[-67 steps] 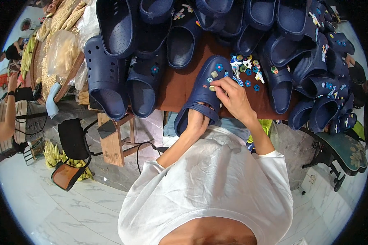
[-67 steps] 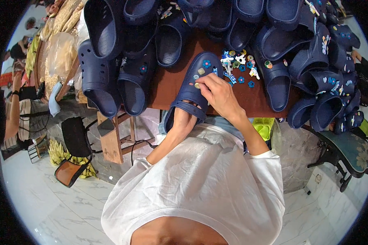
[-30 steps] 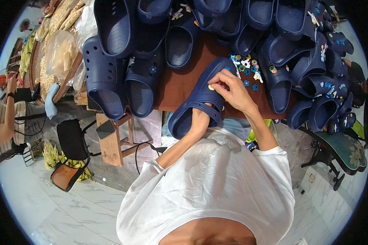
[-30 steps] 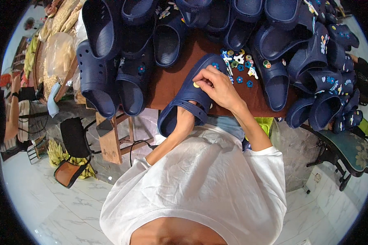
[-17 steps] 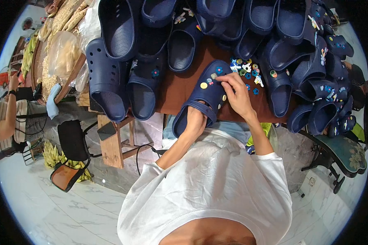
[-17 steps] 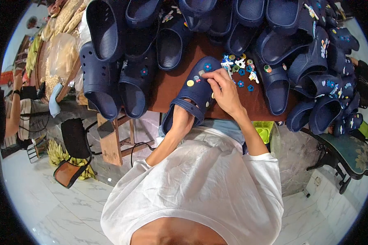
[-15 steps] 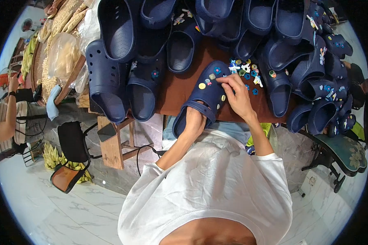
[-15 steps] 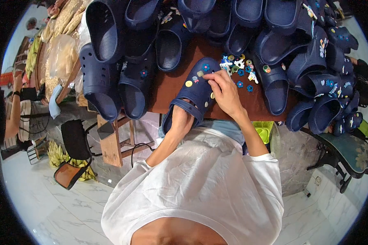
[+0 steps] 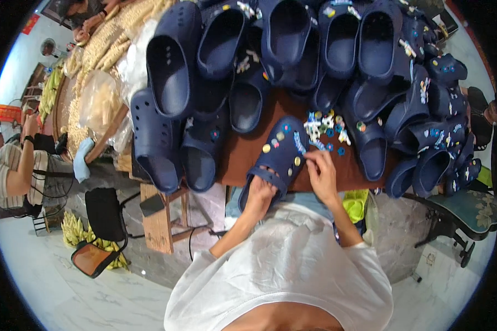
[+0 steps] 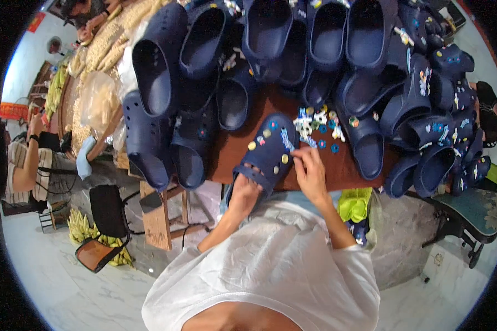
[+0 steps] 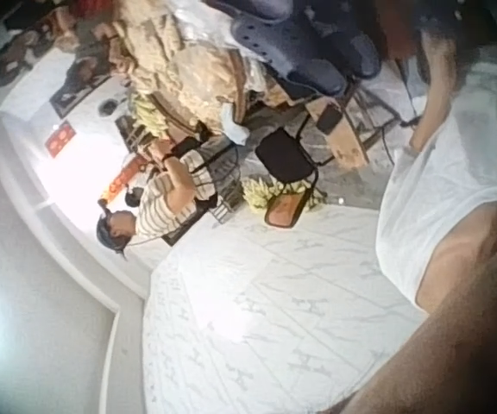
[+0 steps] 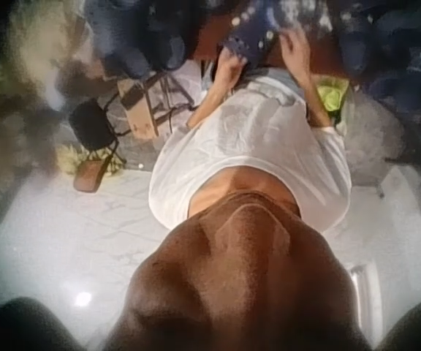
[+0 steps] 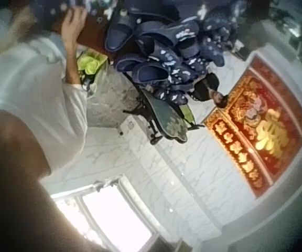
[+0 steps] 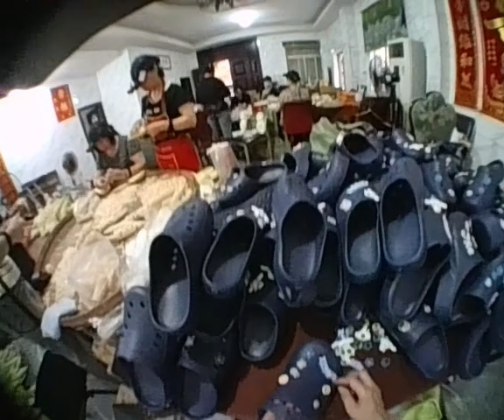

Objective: Decorating blue clog shoes by pushing various plastic charms into the holes on the top of the shoes.

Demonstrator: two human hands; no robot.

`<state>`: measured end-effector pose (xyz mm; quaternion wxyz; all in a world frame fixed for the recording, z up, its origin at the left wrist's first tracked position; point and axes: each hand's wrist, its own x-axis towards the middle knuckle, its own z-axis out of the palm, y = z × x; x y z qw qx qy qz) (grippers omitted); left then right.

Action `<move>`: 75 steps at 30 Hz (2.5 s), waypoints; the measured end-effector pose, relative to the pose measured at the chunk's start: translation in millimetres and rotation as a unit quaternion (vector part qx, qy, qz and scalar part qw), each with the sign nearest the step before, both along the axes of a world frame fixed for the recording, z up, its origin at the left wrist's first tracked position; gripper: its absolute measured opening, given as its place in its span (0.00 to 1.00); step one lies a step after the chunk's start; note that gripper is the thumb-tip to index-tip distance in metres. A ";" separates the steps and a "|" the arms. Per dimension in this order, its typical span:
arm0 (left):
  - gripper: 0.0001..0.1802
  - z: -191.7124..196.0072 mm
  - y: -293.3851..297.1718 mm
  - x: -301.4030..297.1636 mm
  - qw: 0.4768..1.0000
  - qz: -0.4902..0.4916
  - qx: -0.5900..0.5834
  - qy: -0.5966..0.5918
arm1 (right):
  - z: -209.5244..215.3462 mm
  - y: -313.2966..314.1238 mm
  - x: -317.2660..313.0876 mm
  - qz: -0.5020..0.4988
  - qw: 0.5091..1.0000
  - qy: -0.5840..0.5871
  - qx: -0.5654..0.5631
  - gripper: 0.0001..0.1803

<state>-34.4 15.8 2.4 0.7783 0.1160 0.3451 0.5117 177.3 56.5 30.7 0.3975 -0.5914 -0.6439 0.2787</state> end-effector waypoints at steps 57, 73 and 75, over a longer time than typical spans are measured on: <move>0.41 135.5 271.2 43.0 0.754 0.088 0.298 0.579 | 142.2 147.2 64.2 -0.031 0.914 0.403 0.003 0.33; 0.29 188.8 94.8 -45.8 0.892 0.110 0.259 0.353 | 135.8 219.3 22.9 0.015 0.938 0.333 -0.090 0.34; 0.29 176.8 78.2 -48.2 0.895 0.099 0.252 0.355 | 140.1 231.9 7.9 0.011 0.936 0.340 -0.093 0.35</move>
